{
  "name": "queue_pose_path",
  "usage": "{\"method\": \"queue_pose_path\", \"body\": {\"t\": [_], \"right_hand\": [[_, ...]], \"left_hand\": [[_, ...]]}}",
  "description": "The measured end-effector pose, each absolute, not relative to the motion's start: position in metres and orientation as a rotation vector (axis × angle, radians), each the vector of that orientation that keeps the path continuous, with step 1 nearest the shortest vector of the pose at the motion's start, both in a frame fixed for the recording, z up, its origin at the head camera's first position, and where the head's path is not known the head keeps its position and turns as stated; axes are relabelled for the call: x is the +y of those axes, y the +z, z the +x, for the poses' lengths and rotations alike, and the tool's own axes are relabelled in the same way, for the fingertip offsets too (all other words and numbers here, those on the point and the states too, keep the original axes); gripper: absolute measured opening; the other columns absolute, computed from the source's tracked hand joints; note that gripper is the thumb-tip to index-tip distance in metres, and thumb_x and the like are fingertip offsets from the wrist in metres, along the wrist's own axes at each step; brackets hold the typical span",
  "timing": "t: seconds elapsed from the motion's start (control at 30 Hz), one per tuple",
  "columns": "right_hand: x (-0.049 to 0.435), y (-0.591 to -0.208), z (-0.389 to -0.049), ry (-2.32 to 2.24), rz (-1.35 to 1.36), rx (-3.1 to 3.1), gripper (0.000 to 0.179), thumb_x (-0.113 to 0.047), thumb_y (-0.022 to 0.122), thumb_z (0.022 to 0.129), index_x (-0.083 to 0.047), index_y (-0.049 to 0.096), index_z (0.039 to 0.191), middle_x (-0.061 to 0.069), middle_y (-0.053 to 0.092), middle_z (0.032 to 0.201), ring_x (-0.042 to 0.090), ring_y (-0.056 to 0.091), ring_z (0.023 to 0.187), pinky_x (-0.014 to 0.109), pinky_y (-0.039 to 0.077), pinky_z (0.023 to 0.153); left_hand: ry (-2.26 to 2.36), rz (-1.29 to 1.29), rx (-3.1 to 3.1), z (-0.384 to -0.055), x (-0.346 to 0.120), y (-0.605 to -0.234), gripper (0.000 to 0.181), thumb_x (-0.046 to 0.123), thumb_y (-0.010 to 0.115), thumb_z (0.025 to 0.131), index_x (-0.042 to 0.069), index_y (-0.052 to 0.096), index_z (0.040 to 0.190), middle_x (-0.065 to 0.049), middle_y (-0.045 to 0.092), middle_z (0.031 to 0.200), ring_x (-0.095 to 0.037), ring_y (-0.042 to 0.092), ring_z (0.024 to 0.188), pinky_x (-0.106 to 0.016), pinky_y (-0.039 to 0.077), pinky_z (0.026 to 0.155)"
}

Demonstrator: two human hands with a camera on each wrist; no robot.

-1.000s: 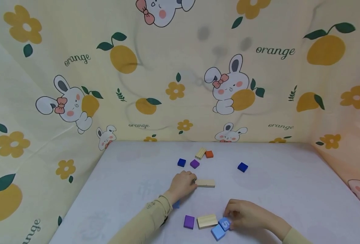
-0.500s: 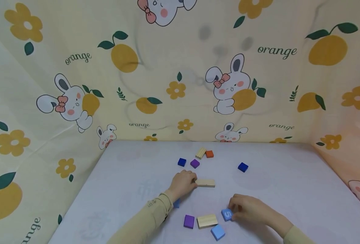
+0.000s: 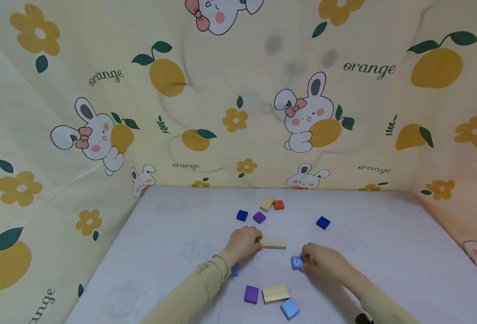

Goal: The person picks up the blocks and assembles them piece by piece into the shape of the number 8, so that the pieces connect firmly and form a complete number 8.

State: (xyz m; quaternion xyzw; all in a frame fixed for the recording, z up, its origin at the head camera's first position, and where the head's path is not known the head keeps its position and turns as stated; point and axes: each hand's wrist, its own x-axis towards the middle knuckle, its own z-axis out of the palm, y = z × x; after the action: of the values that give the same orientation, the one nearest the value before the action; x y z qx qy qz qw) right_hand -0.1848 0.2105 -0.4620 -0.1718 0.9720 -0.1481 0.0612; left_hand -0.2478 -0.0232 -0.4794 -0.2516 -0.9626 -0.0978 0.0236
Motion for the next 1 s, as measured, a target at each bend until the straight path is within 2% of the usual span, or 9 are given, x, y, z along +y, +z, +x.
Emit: {"method": "queue_pose_path", "body": {"t": [0.3,1.0], "right_hand": [[0.199,-0.464,-0.194,-0.465,-0.416,2.989,0.019,-0.023,0.07,0.071,-0.015,0.061,0.085,-0.008,0.057,0.077,0.004,0.05,0.066,0.025,0.044,0.06],[0.194,-0.47,-0.199,-0.465,-0.41,3.026,0.021,-0.022,0.068,0.073,-0.012,0.061,0.09,-0.005,0.059,0.081,0.006,0.054,0.07,0.026,0.046,0.063]], "left_hand": [[-0.305,-0.789,-3.0,-0.249,-0.022,-0.479,0.023,0.033,0.066,0.074,0.019,0.067,0.091,0.007,0.06,0.076,-0.006,0.049,0.064,-0.02,0.036,0.054],[-0.3,-0.792,-2.992,-0.249,-0.023,-0.478,0.022,0.033,0.066,0.074,0.019,0.067,0.092,0.007,0.062,0.078,-0.006,0.052,0.067,-0.021,0.039,0.056]]}}
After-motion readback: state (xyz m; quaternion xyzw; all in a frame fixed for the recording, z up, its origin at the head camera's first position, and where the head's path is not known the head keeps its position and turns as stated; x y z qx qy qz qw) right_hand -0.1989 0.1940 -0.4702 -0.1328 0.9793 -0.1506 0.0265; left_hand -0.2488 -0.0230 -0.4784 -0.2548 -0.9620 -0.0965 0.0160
